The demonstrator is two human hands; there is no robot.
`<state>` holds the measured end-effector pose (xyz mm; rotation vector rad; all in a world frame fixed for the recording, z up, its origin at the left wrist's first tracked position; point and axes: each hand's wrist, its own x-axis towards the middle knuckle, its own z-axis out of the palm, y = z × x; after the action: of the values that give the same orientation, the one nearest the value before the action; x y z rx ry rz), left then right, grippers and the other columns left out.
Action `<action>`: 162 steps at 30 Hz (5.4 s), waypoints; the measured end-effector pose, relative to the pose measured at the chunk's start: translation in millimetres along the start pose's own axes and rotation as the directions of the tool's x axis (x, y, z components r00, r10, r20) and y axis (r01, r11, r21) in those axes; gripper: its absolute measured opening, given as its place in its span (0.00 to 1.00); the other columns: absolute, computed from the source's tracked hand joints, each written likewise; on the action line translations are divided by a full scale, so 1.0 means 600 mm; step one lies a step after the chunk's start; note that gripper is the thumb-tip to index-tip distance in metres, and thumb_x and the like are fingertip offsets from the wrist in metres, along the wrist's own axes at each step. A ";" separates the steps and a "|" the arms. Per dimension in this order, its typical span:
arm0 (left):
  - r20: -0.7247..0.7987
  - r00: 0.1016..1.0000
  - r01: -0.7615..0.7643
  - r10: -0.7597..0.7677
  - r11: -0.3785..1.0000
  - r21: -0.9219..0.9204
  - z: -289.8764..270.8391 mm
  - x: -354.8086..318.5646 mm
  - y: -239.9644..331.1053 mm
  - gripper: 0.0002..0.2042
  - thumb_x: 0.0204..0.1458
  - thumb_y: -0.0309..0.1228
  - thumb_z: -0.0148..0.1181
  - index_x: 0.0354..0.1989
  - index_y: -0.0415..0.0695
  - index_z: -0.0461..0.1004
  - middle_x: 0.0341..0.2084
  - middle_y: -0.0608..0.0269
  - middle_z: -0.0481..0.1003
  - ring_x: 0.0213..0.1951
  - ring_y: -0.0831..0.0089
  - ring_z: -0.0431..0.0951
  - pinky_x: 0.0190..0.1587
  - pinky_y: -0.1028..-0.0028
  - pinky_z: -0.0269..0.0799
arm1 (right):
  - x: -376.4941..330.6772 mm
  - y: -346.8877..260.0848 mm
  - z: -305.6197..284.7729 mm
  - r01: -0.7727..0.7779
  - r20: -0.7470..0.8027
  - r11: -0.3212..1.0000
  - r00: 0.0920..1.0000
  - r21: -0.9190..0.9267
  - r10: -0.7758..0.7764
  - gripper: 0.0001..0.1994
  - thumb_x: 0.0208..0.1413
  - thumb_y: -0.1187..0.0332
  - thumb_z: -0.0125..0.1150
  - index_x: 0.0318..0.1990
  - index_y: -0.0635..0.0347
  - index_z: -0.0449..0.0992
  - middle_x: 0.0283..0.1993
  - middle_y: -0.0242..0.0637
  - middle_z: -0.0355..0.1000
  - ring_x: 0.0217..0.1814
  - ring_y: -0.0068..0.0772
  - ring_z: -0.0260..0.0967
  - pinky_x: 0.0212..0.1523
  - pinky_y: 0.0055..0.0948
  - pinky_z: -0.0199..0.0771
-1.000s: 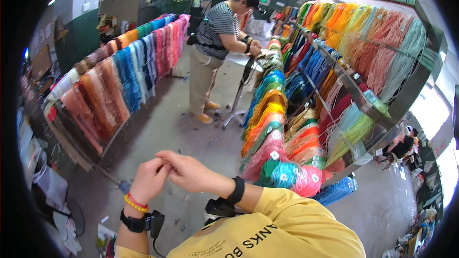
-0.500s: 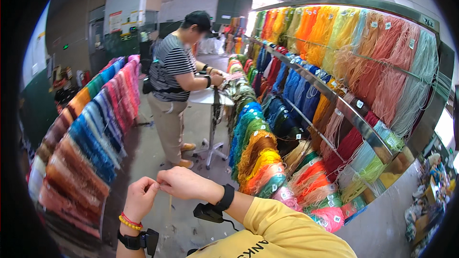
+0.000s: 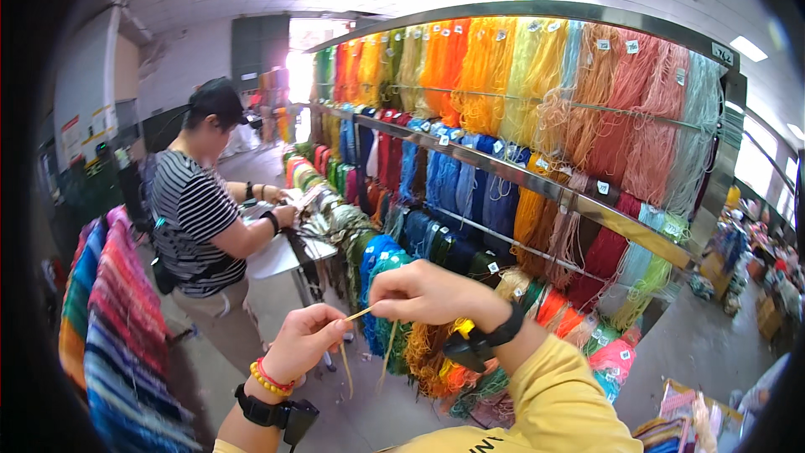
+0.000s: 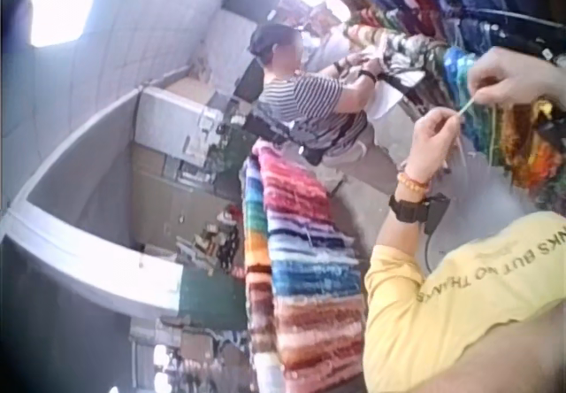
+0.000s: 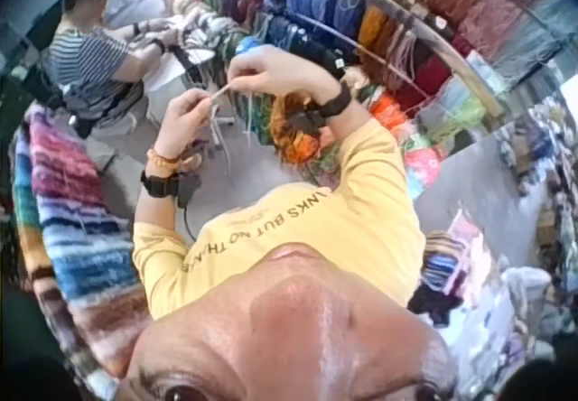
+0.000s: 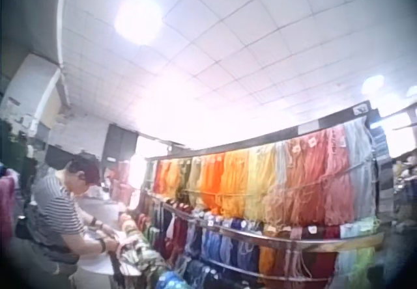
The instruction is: The person organizes embroidery thread by referencing a chart and threading strands through a pink organizer. They walk to a rack to pull additional strands of yellow and blue thread and loop them through the organizer.
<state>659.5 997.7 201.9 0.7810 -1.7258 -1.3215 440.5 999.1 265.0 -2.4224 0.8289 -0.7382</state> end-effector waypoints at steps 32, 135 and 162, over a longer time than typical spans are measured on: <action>-0.038 0.690 -0.691 0.722 0.643 -0.329 0.102 0.582 0.238 0.08 0.51 0.32 0.50 0.29 0.40 0.70 0.13 0.77 0.60 0.14 0.90 0.56 0.16 0.87 0.50 | -0.229 -0.251 -0.383 -0.803 -0.861 0.577 0.393 -0.151 0.322 0.10 0.44 0.63 0.59 0.23 0.60 0.69 0.14 0.24 0.61 0.12 0.12 0.56 0.12 0.12 0.55; 0.541 0.612 -0.027 0.576 0.699 -0.714 0.227 0.608 0.156 0.09 0.53 0.32 0.45 0.29 0.40 0.68 0.20 0.63 0.72 0.18 0.78 0.72 0.21 0.83 0.66 | 0.017 -0.052 -0.441 -0.609 -0.673 0.291 0.633 -0.738 -0.382 0.07 0.47 0.69 0.52 0.30 0.62 0.71 0.21 0.32 0.68 0.22 0.18 0.64 0.24 0.18 0.64; 0.771 0.441 -0.120 0.460 0.881 -0.458 0.225 0.518 0.023 0.12 0.54 0.36 0.45 0.33 0.40 0.70 0.25 0.65 0.74 0.24 0.82 0.73 0.24 0.85 0.65 | -0.023 -0.007 -0.246 -0.798 -0.883 0.469 0.463 -0.378 0.076 0.09 0.45 0.67 0.58 0.31 0.64 0.72 0.25 0.37 0.69 0.22 0.22 0.65 0.24 0.22 0.65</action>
<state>391.3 801.2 269.3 -0.5555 -2.1242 -1.8377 341.5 973.5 372.8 -2.0780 2.6291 -1.4281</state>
